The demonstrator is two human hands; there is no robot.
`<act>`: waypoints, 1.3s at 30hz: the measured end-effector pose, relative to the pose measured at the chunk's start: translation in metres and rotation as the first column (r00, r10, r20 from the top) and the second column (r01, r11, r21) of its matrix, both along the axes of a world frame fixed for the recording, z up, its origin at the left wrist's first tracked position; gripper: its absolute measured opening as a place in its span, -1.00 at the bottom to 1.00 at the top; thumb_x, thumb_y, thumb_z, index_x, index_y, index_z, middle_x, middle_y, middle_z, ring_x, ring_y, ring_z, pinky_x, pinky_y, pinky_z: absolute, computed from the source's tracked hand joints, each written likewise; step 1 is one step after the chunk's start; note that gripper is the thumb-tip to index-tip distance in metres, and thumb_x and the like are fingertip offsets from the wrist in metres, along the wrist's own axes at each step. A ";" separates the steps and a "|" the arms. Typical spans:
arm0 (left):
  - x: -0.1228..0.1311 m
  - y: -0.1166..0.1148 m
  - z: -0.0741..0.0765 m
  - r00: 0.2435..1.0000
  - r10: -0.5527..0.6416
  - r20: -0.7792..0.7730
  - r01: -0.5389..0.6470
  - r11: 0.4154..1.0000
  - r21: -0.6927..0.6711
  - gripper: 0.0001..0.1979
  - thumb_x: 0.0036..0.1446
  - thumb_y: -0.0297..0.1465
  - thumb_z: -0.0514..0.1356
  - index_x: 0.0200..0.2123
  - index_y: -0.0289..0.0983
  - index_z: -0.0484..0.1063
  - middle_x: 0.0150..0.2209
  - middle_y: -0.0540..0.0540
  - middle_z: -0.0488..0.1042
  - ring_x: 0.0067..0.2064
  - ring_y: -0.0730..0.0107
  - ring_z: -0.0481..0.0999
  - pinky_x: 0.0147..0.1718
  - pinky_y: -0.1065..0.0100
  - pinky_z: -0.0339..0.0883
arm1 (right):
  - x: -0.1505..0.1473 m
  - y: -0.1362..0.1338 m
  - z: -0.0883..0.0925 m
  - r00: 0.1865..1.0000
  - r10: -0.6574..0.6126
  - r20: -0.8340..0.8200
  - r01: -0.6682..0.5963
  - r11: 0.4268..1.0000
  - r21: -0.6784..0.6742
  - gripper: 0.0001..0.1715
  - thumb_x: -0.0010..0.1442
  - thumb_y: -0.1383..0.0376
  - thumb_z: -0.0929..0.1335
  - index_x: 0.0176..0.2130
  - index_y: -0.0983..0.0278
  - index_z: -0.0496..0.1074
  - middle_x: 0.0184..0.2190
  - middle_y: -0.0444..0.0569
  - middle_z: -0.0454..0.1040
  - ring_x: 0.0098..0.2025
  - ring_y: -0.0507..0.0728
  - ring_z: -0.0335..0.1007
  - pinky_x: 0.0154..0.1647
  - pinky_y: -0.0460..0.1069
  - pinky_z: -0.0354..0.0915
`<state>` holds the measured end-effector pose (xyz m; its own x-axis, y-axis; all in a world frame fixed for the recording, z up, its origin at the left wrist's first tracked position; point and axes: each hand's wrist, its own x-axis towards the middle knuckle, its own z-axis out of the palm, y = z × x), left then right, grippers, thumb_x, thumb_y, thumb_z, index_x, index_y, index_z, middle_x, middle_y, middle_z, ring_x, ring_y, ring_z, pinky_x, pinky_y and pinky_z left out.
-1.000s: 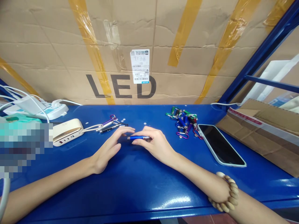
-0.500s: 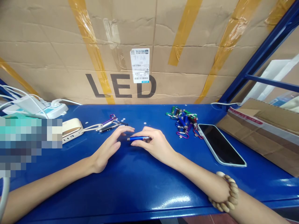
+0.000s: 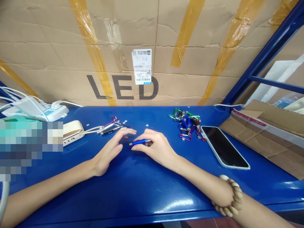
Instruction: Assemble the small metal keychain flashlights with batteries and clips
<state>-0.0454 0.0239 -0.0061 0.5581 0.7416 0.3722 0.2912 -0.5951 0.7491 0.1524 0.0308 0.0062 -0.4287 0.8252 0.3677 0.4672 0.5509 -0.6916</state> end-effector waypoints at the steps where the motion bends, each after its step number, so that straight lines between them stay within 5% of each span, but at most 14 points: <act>1: 0.000 0.000 0.000 1.000 -0.001 -0.001 0.001 1.000 0.003 -0.56 0.25 -0.13 -0.17 0.06 -0.22 0.18 0.10 -0.18 0.24 0.14 0.11 0.16 0.12 0.11 0.05 | 0.000 0.001 -0.001 1.000 -0.005 -0.005 0.005 1.000 0.000 -0.80 0.06 0.18 0.41 -0.32 0.24 0.56 -0.49 -0.10 0.40 -0.45 0.00 0.28 -0.45 -0.10 0.20; 26: 0.001 0.002 0.003 0.999 0.028 -0.027 -0.028 1.000 0.000 -0.59 0.27 -0.17 -0.16 0.04 -0.26 0.18 0.07 -0.20 0.25 0.14 0.18 0.20 0.12 0.14 0.07 | -0.001 0.006 -0.005 0.999 0.031 0.021 -0.031 0.999 -0.009 -0.80 0.14 0.25 0.36 -0.24 0.27 0.54 -0.39 -0.07 0.44 -0.37 0.03 0.35 -0.37 -0.08 0.25; 39: 0.003 -0.005 0.005 0.991 0.083 -0.110 -0.082 0.997 0.011 -0.70 0.27 -0.23 -0.14 -0.07 -0.21 0.25 -0.03 -0.13 0.33 0.04 0.19 0.27 0.09 0.13 0.09 | 0.000 0.019 -0.016 0.991 0.093 0.094 -0.099 0.993 0.065 -0.60 0.13 0.03 0.33 -0.23 0.27 0.55 -0.42 -0.04 0.40 -0.39 0.07 0.33 -0.33 -0.03 0.26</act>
